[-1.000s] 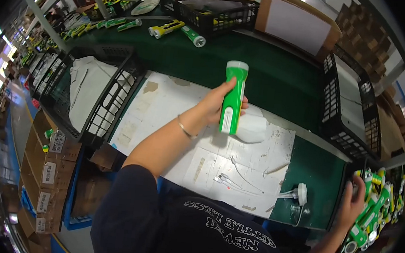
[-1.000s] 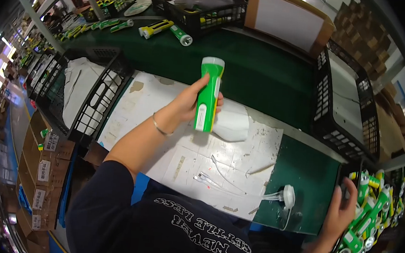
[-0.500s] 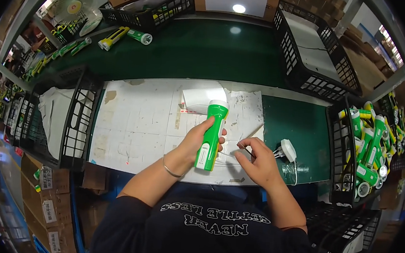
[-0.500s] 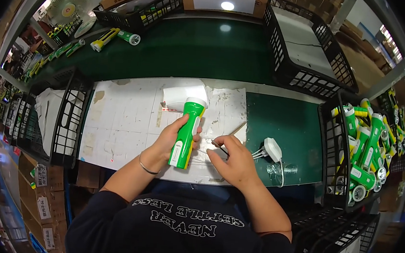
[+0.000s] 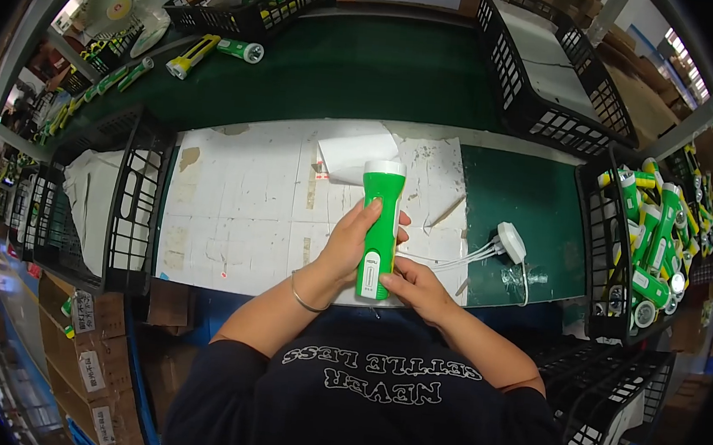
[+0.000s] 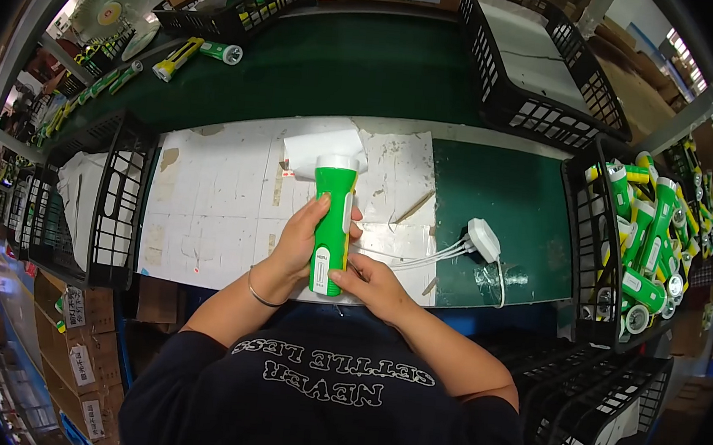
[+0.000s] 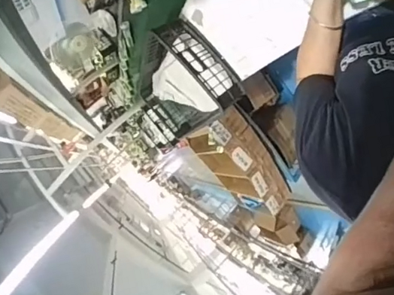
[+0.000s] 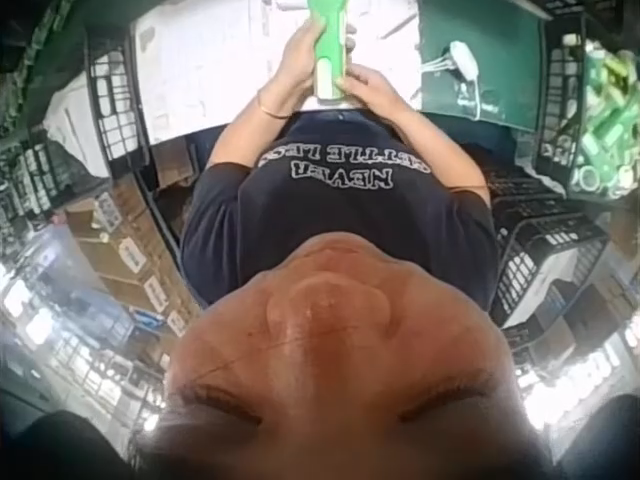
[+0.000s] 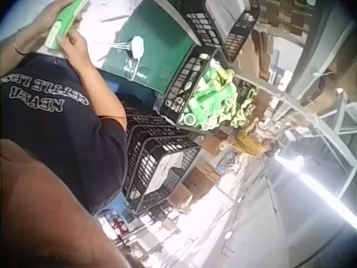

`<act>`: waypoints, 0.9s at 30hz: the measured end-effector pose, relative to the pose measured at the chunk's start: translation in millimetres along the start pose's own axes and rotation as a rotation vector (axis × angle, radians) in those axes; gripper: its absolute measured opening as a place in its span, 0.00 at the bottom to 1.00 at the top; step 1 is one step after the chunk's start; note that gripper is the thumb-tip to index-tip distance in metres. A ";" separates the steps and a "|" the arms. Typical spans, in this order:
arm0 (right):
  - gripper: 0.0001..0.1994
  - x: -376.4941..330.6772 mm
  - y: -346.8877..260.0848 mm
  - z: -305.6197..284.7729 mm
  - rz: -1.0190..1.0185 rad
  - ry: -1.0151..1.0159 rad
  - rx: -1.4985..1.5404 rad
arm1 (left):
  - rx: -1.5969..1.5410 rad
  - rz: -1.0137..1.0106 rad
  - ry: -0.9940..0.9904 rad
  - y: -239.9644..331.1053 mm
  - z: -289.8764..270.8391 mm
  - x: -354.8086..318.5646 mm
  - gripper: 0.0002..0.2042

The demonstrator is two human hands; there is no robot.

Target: Testing and inspecting the functionality of portable LED flashlights on an assembly line.

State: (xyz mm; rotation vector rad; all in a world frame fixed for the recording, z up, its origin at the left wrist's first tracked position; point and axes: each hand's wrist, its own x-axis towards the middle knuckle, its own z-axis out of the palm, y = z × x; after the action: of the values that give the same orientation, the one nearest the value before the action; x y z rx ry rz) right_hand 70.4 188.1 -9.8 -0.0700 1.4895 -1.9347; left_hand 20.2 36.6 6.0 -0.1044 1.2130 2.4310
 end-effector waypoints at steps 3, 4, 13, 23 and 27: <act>0.18 4.6 8.4 7.4 -0.113 -0.012 0.034 | 0.223 0.198 -0.118 6.3 -0.6 -7.6 0.17; 0.18 -1.4 7.8 8.5 -0.092 -0.004 0.052 | 0.207 0.246 -0.201 4.1 -4.4 -9.2 0.18; 0.25 -11.1 -4.1 15.2 -0.180 0.117 -0.513 | 0.571 0.386 -0.287 -1.9 -7.7 -31.6 0.21; 0.24 0.5 31.3 6.0 -0.445 0.145 -0.495 | 1.227 0.977 -0.472 7.3 5.9 -29.8 0.29; 0.22 -0.9 26.2 6.6 -0.401 0.098 -0.289 | 1.130 0.727 -0.359 6.8 6.0 -31.5 0.29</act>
State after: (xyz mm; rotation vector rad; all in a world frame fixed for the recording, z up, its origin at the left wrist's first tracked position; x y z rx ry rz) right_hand 86.4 180.2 -30.0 -0.4385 1.9297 -2.0314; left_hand 46.8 27.1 22.6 1.1961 2.4761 1.6784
